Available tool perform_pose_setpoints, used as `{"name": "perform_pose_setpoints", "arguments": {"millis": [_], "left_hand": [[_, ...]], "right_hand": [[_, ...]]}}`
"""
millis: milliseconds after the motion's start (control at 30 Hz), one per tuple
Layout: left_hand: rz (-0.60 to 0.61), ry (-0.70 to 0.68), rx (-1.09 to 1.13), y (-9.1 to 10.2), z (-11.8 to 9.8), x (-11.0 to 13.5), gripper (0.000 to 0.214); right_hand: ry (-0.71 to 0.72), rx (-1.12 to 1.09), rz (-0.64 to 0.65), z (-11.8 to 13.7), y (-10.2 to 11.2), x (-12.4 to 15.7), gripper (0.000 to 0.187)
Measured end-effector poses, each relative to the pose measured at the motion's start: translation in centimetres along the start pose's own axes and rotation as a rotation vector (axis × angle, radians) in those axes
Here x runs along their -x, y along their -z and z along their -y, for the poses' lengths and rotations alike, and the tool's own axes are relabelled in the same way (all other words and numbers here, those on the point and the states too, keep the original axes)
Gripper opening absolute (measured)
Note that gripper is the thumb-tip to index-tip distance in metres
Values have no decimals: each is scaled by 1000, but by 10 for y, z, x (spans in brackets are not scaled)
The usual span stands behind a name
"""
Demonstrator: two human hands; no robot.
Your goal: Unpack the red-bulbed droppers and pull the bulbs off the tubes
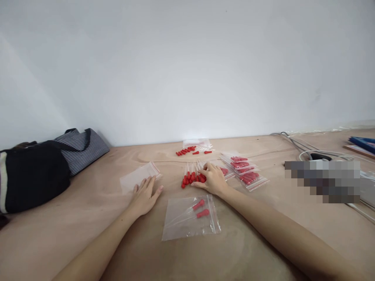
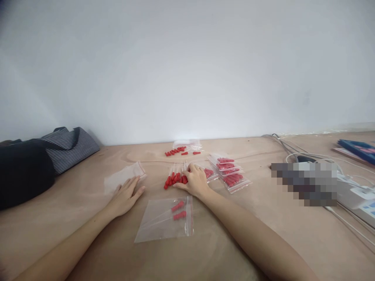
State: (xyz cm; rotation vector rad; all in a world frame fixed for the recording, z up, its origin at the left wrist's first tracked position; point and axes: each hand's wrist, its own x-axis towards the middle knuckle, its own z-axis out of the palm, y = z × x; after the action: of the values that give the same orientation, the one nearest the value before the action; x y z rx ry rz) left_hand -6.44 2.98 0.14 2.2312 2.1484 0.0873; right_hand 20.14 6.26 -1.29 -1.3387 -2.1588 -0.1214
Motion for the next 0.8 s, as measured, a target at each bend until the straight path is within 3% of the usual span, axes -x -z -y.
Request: {"name": "perform_pose_setpoints", "arguments": {"millis": [100, 267, 367, 467, 567, 667, 800], "left_hand": [[-42, -45, 32, -3, -4, -3, 62], [-299, -217, 124, -1, -15, 5, 50], [-360, -419, 264, 3, -24, 17, 41], [-224, -651, 381, 5, -38, 34, 38], [-14, -798, 424, 3, -52, 49, 54], [106, -822, 436, 0, -61, 56, 67], [186, -732, 482, 5, -67, 58, 58]], "right_hand": [[-19, 63, 21, 2, -1, -3, 62], [-93, 7, 3, 4, 6, -5, 79], [-84, -136, -43, -2, 21, 6, 60], [-28, -316, -75, -13, 37, 29, 26], [46, -363, -10, -20, 51, 57, 15], [112, -352, 129, -18, 58, 75, 12], [139, -374, 241, -10, 58, 78, 14]]}}
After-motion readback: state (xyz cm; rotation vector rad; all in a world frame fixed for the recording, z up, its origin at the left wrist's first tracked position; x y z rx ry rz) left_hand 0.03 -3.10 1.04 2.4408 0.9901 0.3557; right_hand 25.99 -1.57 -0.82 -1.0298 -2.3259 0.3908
